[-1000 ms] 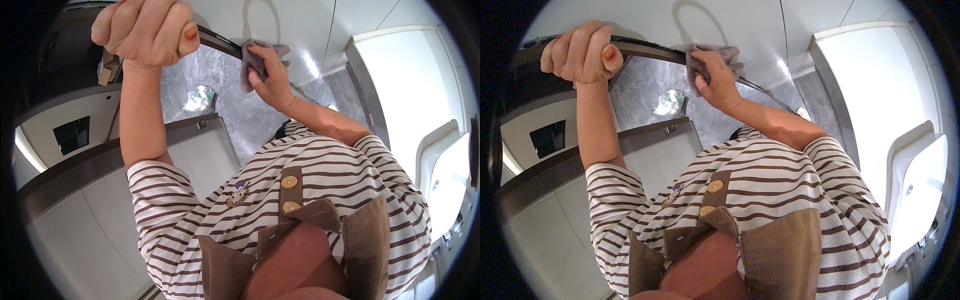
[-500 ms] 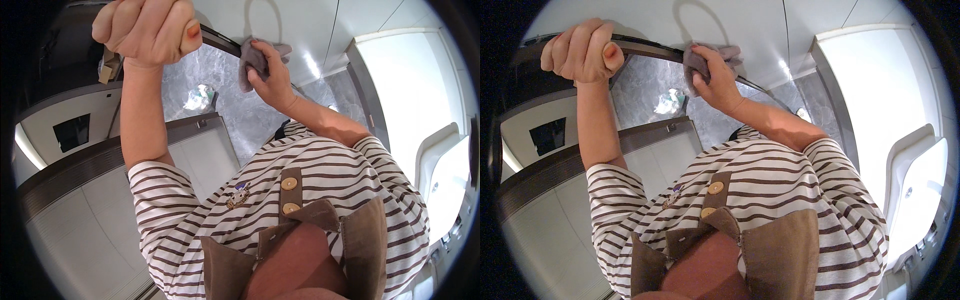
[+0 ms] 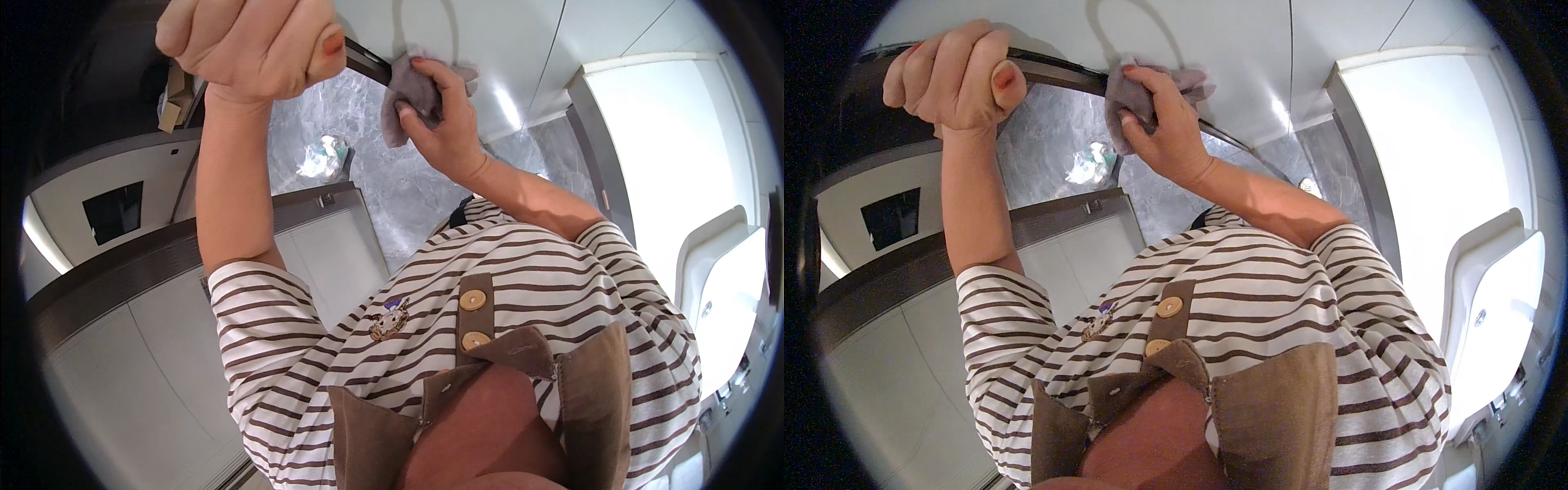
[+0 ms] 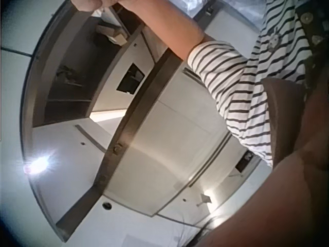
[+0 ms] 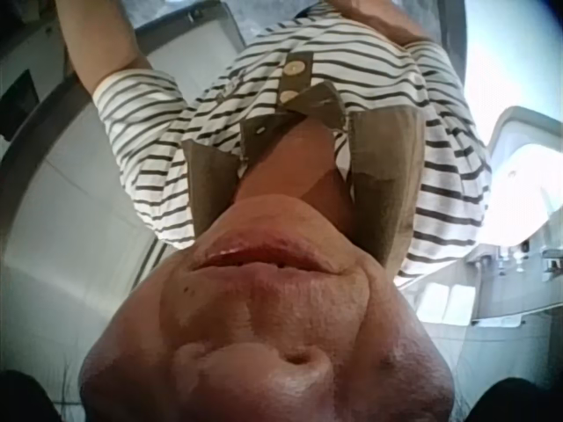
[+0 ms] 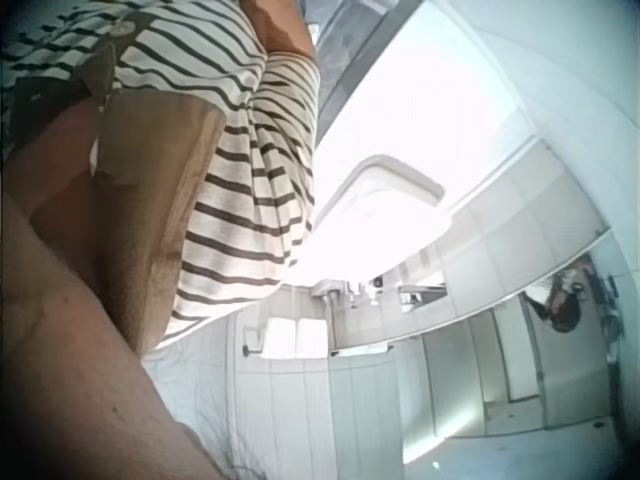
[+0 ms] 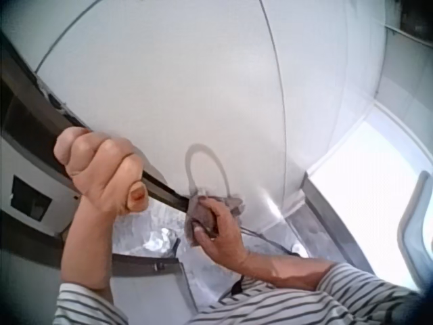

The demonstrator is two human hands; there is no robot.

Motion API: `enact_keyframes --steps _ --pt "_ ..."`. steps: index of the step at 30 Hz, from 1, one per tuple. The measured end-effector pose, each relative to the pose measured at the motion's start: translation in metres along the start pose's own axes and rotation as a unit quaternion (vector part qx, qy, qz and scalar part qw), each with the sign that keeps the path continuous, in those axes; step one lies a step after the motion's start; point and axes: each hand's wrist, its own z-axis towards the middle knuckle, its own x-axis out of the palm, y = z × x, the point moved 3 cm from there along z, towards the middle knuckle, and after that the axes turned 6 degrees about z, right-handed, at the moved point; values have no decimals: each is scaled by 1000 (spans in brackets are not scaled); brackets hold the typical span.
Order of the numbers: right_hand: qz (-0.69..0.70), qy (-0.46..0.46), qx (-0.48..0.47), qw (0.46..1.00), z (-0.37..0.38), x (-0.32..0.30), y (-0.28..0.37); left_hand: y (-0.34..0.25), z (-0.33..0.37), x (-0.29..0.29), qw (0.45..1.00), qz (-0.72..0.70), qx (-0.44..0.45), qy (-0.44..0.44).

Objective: The person wipes the edge of a glass partition and a dark countertop using a cloth. They move along the surfaces, cleaning different sections methodically.

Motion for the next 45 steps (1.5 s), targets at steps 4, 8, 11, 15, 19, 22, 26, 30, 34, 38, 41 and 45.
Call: enact_keyframes --steps 4,8,11,15,19,22,26,30,34,38,41,45 --pt "-53 6 -11 999 -4 -1 -20 2 -4 10 1000 0 -13 9" --pt "-64 4 -13 998 8 -3 -61 1 -11 38 1000 6 -17 25" --pt "-31 -1 53 998 21 -3 -85 3 -24 66 999 11 -13 35" --pt "-9 -8 144 989 65 3 -112 33 -32 121 1000 -11 -6 2" --pt "-34 -38 151 987 79 9 -140 45 -41 157 999 -35 11 -29" --pt "-57 -42 131 989 117 25 -153 67 -47 194 998 -43 40 -28" --pt "-31 -46 115 992 171 45 -166 97 -61 240 997 -40 64 -13" --pt "-26 -20 189 981 189 43 -194 118 -62 264 994 -40 83 -51" --pt "-35 -23 267 963 169 37 -221 112 -50 251 997 -39 62 33" --pt "-54 -39 216 974 151 40 -213 126 -60 231 999 -26 26 15" --pt "-42 -34 184 982 152 45 -176 124 -62 208 1000 -3 -17 8" --pt "-7 -13 183 983 167 49 -161 136 -52 203 1000 14 4 4"
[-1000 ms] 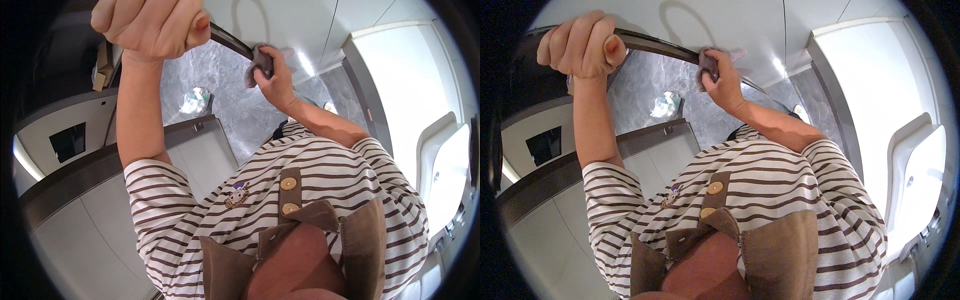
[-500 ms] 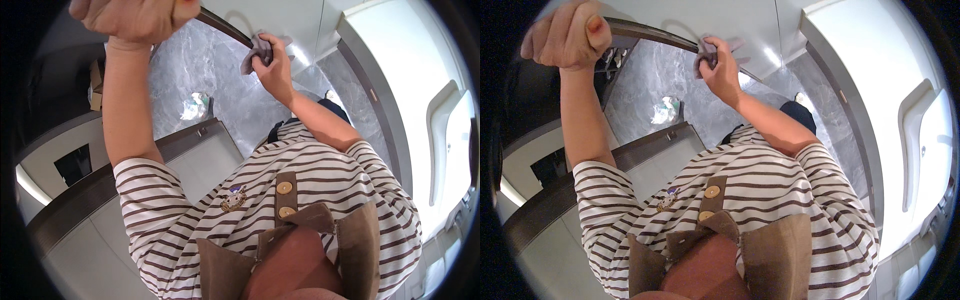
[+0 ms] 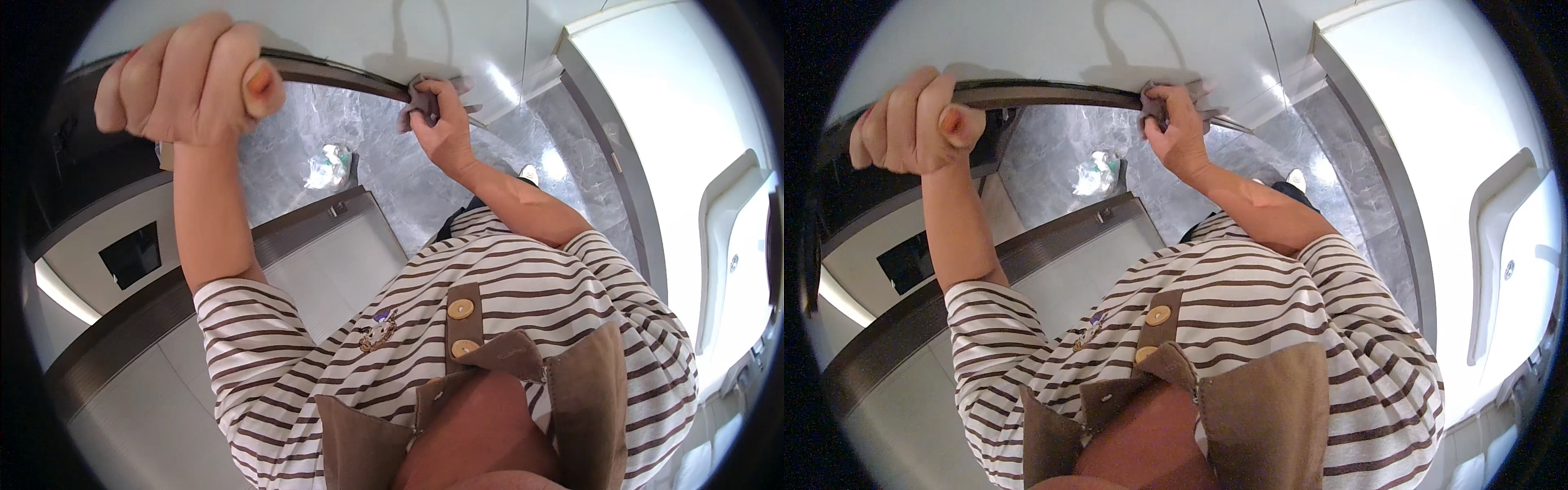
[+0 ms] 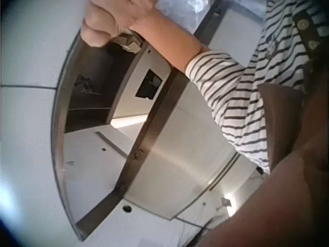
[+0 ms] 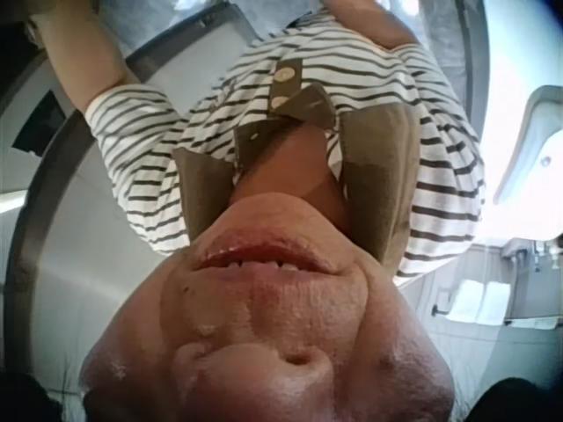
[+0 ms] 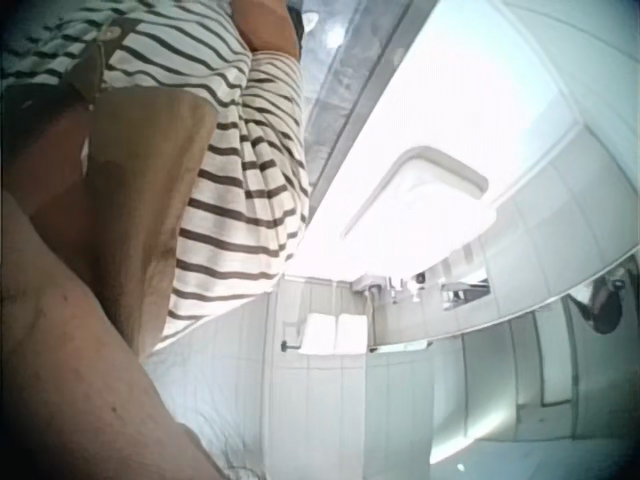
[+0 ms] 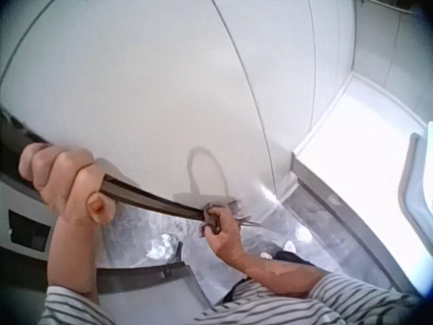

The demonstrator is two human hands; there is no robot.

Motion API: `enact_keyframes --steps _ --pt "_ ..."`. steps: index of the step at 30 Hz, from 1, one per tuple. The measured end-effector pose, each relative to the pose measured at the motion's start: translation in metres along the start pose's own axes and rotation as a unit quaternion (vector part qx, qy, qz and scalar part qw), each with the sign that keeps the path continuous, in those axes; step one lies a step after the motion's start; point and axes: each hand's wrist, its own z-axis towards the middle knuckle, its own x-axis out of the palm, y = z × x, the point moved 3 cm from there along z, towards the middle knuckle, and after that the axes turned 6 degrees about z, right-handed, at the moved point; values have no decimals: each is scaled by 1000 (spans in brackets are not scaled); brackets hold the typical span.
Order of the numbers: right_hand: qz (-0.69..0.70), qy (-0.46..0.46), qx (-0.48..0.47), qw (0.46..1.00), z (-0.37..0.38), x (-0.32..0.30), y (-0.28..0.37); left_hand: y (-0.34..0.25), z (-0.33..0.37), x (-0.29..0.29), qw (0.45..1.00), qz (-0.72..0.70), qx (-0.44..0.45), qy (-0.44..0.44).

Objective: The person wipes the edge of a glass partition and a dark countertop using a cloth. They move along the surfaces, cleaning different sections methodically.

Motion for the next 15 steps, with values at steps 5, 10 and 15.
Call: enact_keyframes --steps 5,10,15 --pt "-74 -23 -32 996 -10 -14 -30 1 11 -4 999 18 6 29" --pt "-58 -6 69 996 -16 -26 -43 5 12 -8 999 -2 0 36" --pt "4 -24 87 996 -20 -33 -38 3 18 -14 999 0 0 51"
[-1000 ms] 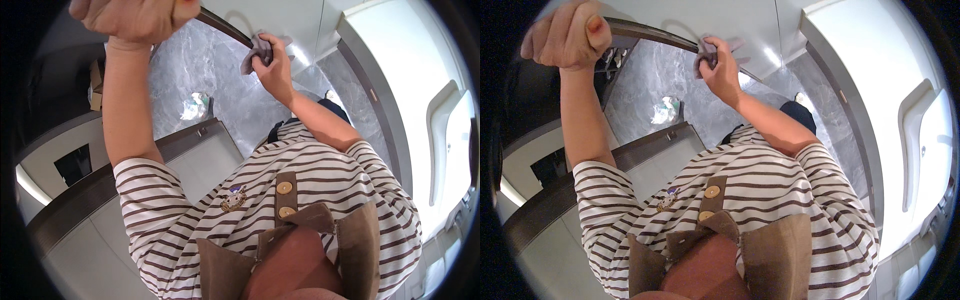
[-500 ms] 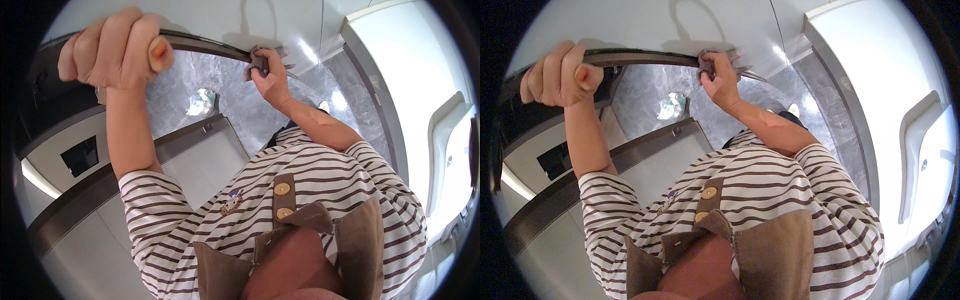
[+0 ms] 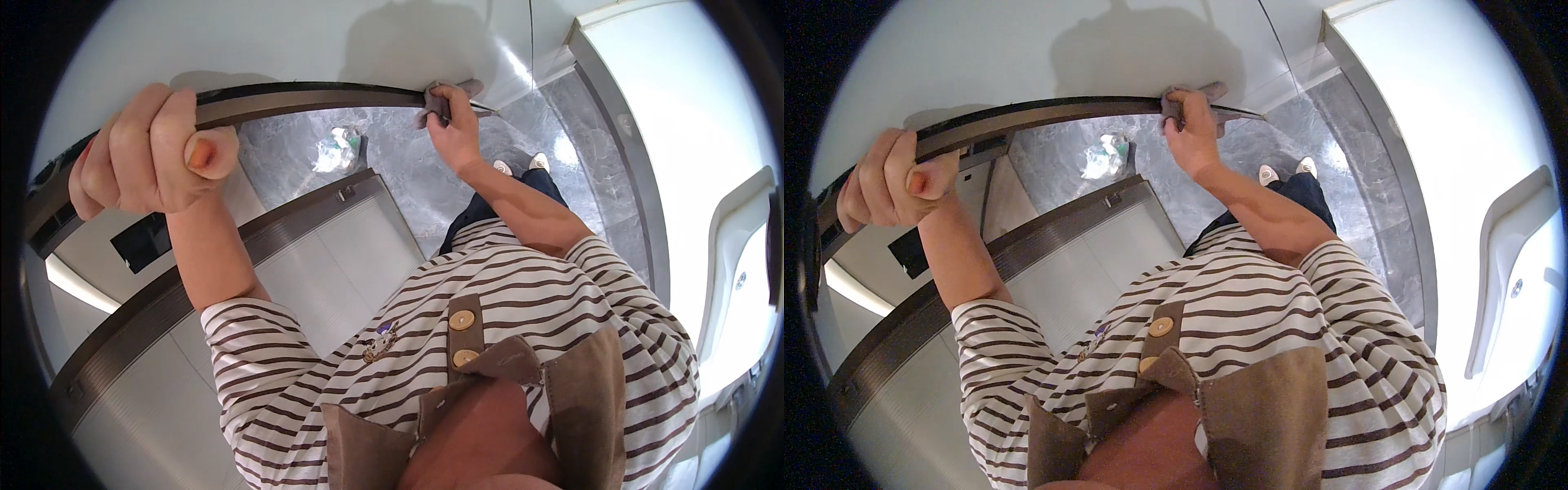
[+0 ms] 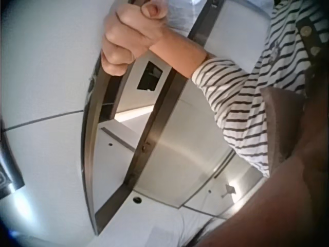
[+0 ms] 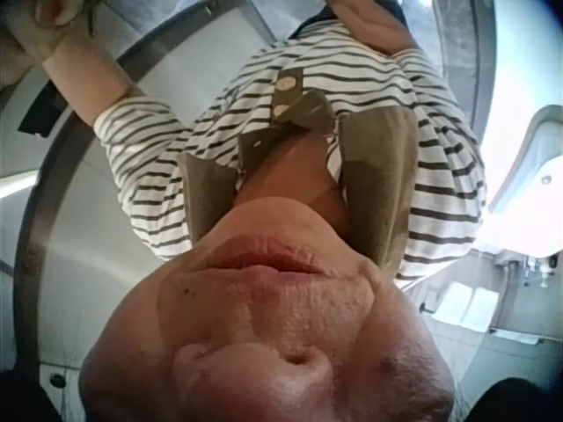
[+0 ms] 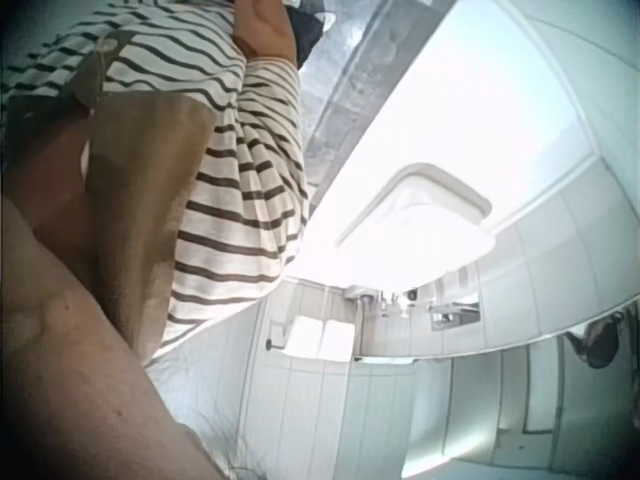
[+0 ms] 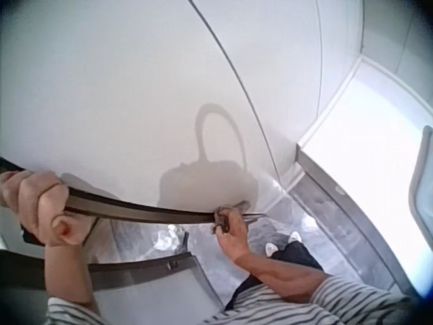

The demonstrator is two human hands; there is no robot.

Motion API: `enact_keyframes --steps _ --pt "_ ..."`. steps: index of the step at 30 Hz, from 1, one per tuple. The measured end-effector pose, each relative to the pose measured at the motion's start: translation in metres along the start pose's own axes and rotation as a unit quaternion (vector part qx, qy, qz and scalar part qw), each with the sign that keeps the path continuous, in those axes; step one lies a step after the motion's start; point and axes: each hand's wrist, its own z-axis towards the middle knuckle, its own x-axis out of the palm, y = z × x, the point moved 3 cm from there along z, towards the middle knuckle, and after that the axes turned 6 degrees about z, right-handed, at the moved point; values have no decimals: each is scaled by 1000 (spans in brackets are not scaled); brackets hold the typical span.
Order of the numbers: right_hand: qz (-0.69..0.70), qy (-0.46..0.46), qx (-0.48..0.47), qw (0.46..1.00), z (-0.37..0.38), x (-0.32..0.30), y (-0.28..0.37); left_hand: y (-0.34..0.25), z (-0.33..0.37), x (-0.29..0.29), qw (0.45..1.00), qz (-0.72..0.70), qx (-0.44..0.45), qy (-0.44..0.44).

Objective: The person wipes the edge of a glass partition and a dark countertop using a cloth. They move along the surfaces, cleaning different sections methodically.

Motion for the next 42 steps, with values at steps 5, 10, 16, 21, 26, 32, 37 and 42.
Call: enact_keyframes --steps 5,10,16,21,26,32,37,42 --pt "14 30 -81 996 -9 -5 36 -11 10 -8 1000 26 2 0" --pt "-7 36 -81 996 -14 -20 12 -15 14 -18 999 31 17 18" --pt "-59 14 -51 997 -20 -27 -27 -8 19 -26 999 31 18 6" --pt "-46 19 -14 999 -28 -25 -16 -3 22 -38 999 34 18 6" --pt "8 50 -77 996 -38 -25 26 -15 25 -49 999 42 5 4" --pt "-37 24 -71 997 -35 -18 8 0 21 -49 999 40 -9 24" --pt "-48 9 -52 997 -34 -16 -7 -6 19 -47 999 37 -22 4" --pt "-12 20 -38 999 -31 -13 16 -6 11 -37 1000 17 1 -18"
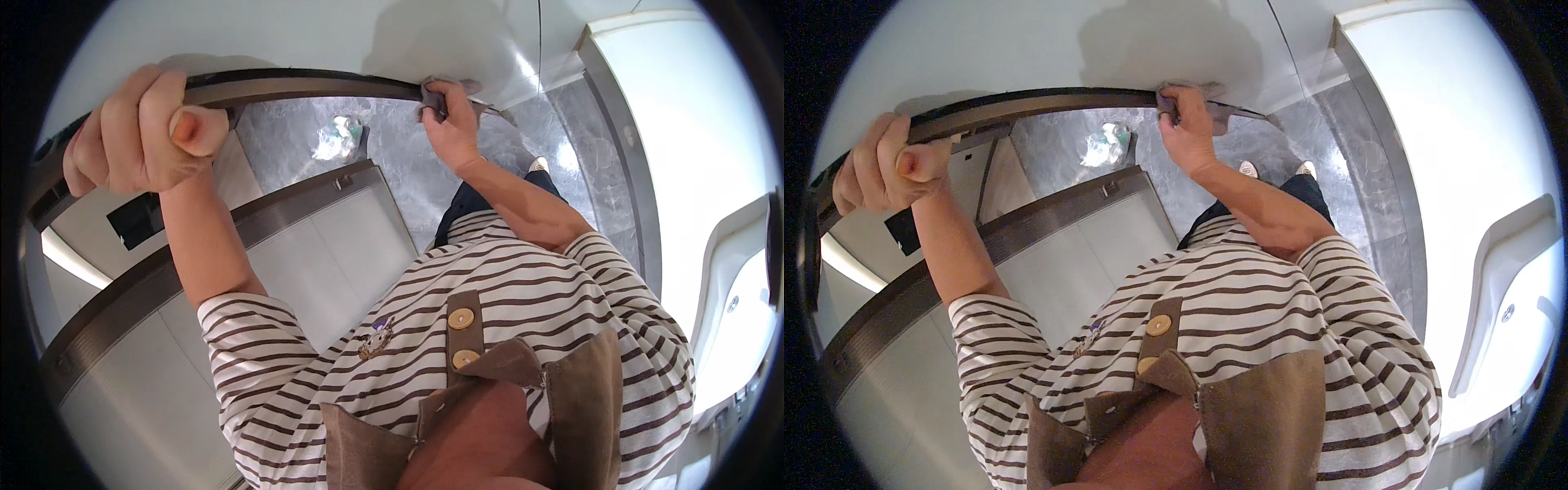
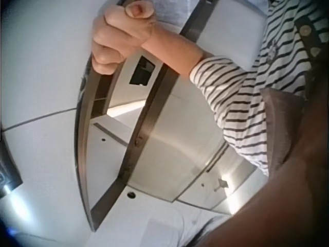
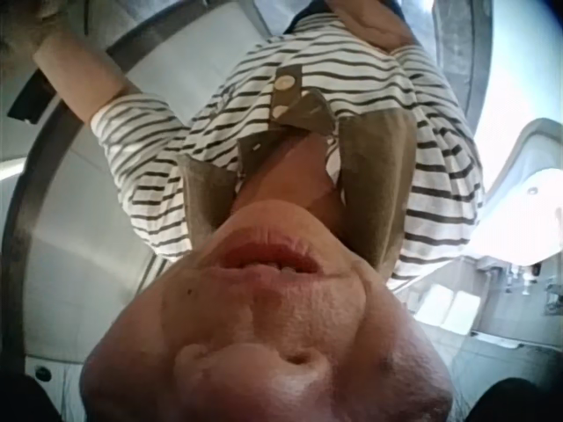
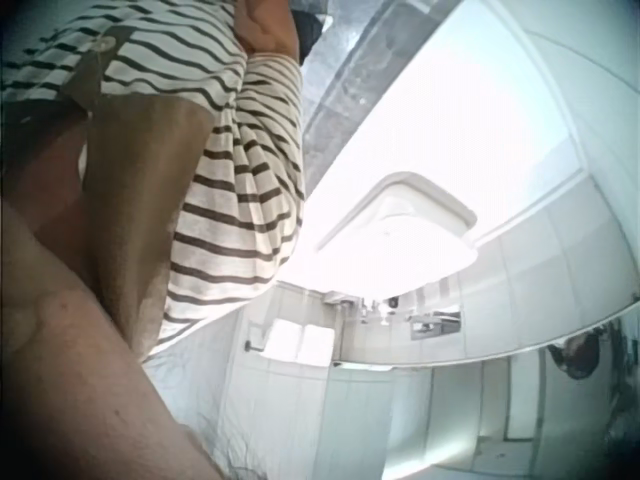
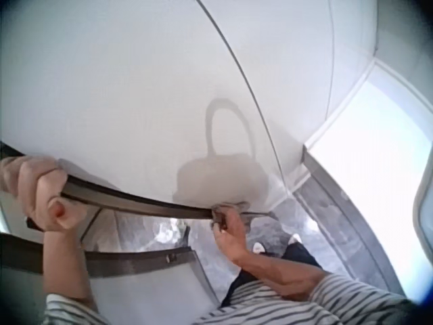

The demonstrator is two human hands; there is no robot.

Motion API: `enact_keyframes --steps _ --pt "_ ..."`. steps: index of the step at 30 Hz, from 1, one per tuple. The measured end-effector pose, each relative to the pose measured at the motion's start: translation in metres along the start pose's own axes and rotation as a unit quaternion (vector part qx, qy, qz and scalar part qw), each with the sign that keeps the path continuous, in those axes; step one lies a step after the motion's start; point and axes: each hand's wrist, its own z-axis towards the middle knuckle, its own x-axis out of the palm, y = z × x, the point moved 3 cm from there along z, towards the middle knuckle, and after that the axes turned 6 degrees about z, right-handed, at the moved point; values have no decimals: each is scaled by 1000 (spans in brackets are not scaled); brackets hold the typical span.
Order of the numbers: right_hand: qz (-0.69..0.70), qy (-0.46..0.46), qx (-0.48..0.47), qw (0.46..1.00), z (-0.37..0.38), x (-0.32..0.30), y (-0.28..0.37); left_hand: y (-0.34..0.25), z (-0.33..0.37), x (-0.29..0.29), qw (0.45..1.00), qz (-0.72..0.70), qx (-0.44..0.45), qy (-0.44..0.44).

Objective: The person wipes the edge of a glass partition and a dark countertop using a cloth. They move along the surfaces, cleaning different sections methodically.

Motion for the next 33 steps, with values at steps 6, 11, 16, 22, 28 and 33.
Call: enact_keyframes --steps 6,11,16,22,28,33 --pt "60 16 -63 996 38 21 64 15 -7 35 999 -23 20 -38" --pt "-38 -28 -85 995 67 33 20 20 -17 69 998 -19 8 -62" --pt "-3 -31 -6 999 103 52 -4 30 -40 108 1000 -10 -12 -6" --pt "-2 -2 -83 997 145 80 43 33 -65 152 999 -32 -28 -17" --pt "13 -1 -150 989 175 103 50 33 -70 177 969 -128 -175 -117" --pt "-31 -13 -61 998 197 107 29 37 -86 213 989 -108 -73 -76"
